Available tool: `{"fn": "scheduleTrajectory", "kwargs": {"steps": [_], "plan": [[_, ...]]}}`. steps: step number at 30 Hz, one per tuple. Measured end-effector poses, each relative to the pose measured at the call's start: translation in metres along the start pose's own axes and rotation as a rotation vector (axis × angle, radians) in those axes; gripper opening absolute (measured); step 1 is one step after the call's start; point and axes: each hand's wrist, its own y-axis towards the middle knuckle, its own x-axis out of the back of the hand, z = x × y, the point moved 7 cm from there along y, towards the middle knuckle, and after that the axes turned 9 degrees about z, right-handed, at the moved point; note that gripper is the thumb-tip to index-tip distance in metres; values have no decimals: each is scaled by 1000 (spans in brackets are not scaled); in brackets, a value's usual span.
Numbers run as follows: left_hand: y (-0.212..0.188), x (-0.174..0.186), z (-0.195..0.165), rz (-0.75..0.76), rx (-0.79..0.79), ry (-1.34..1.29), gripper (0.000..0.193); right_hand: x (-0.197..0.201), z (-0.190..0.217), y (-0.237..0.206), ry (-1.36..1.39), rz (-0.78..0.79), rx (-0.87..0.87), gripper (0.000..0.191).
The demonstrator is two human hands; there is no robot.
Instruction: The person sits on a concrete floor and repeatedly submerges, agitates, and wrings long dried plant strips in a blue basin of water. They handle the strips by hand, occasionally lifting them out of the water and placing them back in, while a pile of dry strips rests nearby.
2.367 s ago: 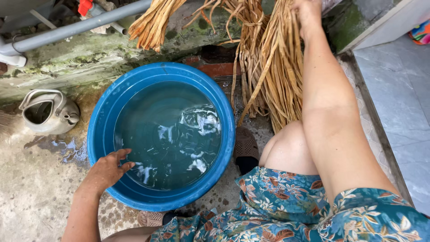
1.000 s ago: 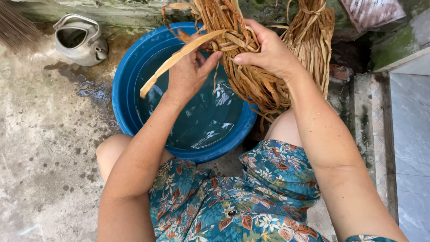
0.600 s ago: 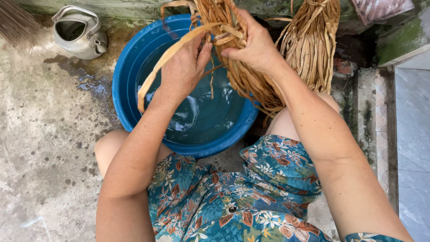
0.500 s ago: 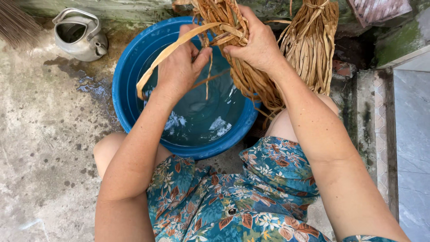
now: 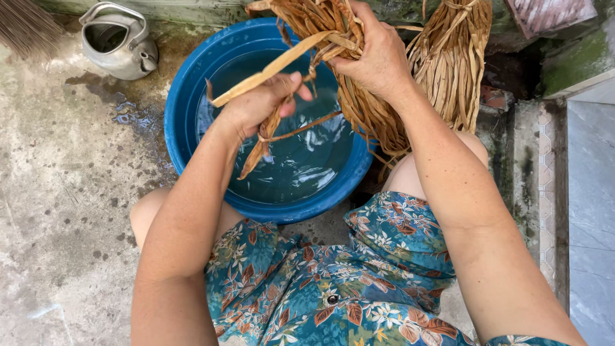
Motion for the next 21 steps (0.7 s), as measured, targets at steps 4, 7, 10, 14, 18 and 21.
{"fn": "scheduleTrajectory", "kwargs": {"steps": [4,7,10,14,18,21], "plan": [[-4,-19,14,163,81,-215,43,-1,-7,0,50,-10,14,79],[-7,-16,4,37,-19,49,35,-5,-15,1,148,18,1,77],[-19,-4,-14,-187,-116,372,31,-7,-20,0,166,32,-2,77],[-63,-19,-64,-789,-658,1469,20,-11,-21,0,113,16,-1,74],[-55,-12,-51,-732,-576,1272,24,-15,-27,0,43,3,-106,68],[-30,7,-18,-451,-349,541,29,-12,-19,2,-11,-60,-1,66]]}}
